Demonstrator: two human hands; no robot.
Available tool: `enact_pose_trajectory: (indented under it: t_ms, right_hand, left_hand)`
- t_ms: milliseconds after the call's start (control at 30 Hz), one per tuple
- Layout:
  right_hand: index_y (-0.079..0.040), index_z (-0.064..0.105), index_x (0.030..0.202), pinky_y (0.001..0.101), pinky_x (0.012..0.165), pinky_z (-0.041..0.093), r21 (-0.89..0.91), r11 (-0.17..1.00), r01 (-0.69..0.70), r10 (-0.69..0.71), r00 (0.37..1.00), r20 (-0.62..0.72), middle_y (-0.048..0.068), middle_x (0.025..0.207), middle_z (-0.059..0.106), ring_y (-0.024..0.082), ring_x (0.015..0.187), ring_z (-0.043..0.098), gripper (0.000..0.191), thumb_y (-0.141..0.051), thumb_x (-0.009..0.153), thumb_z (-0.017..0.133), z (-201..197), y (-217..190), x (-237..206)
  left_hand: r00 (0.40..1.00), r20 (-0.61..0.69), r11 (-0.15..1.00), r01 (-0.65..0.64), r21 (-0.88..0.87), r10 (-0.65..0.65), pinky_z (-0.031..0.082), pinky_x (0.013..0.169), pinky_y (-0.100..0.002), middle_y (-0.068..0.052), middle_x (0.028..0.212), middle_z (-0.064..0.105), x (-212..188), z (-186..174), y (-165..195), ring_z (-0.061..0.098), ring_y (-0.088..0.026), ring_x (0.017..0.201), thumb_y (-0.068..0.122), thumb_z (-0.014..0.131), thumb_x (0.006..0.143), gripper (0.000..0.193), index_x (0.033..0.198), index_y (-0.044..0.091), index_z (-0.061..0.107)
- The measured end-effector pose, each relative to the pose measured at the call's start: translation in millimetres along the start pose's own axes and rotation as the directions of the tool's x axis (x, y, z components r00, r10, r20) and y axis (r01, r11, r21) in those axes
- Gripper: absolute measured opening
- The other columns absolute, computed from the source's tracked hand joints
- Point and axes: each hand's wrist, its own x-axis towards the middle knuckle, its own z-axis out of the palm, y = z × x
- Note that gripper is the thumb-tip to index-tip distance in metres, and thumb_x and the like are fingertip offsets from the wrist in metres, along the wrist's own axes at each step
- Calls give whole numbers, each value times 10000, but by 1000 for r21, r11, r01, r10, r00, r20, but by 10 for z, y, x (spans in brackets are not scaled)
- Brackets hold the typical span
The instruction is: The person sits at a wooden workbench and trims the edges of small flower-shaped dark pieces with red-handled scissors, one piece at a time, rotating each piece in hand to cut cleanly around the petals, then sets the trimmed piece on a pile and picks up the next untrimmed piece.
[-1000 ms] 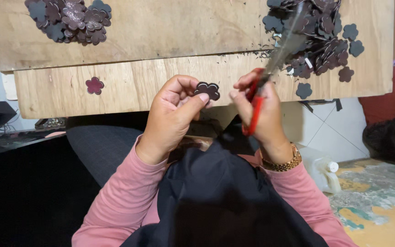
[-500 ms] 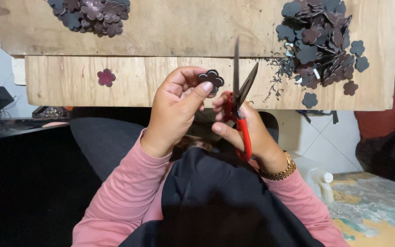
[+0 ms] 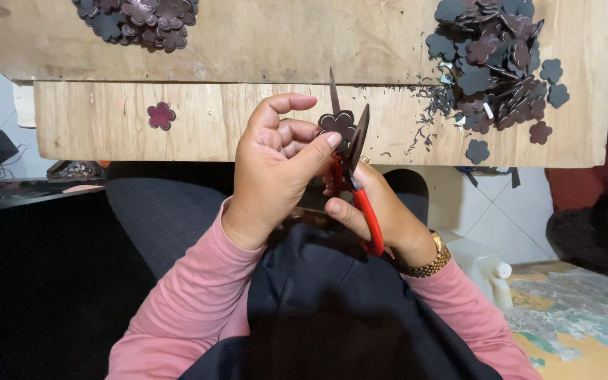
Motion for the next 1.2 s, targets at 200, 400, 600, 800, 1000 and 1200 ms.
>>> enact_pose_trajectory:
  t_ms: [200, 400, 600, 800, 1000, 1200]
  right_hand:
    - [-3, 509, 1381, 329, 967, 523, 50, 999, 9, -8, 1000, -29, 63, 1179, 566, 157, 1070, 562, 693, -544, 979, 669, -1, 21, -9]
    - [3, 518, 1328, 323, 905, 527, 11, 1000, 13, -12, 996, -91, 54, 1104, 569, 150, 998, 564, 729, -612, 965, 664, 11, 83, -7]
    - [-11, 556, 1221, 290, 843, 516, 17, 1000, -13, 16, 990, -139, 36, 1038, 586, 131, 943, 561, 717, -677, 965, 614, 49, 158, -10]
    - [-24, 555, 1154, 270, 801, 519, 47, 999, -7, 14, 989, -144, 21, 997, 564, 116, 900, 569, 779, -773, 941, 539, 59, 176, 13]
    - [-33, 554, 1116, 260, 773, 511, 69, 998, -14, 23, 991, -131, 20, 954, 559, 111, 860, 566, 764, -776, 939, 547, 49, 178, -1]
    - [-44, 556, 1133, 236, 709, 498, 16, 999, -47, 48, 996, -79, 2, 935, 555, 84, 810, 556, 801, -815, 918, 504, -23, 113, -10]
  left_hand:
    - [999, -40, 999, -10, 34, 11, 593, 732, -237, -133, 972, 705, -9, 93, -12, 702, -118, 835, -47, 717, 955, 428, 1307, -6, 477]
    - [999, -45, 1000, -25, 1, 26, 594, 751, -239, -134, 979, 709, -8, 144, -59, 701, -122, 839, -42, 712, 964, 410, 1298, -3, 477]
    - [998, -53, 999, -45, 11, 45, 589, 728, -236, -131, 971, 709, 10, 167, -93, 701, -122, 836, -38, 716, 965, 399, 1285, -9, 478]
    - [997, -57, 998, -53, 17, 54, 565, 655, -230, -128, 945, 704, 22, 150, -87, 677, -114, 754, -36, 714, 962, 400, 1282, -8, 475]
    - [998, -50, 999, -40, 11, 41, 570, 676, -238, -134, 948, 704, 14, 130, -74, 681, -121, 763, -41, 711, 959, 411, 1290, -6, 470]
    - [999, -34, 999, -26, 45, 27, 584, 754, -234, -134, 963, 701, 33, 101, -3, 698, -122, 835, -54, 707, 952, 449, 1319, -2, 455]
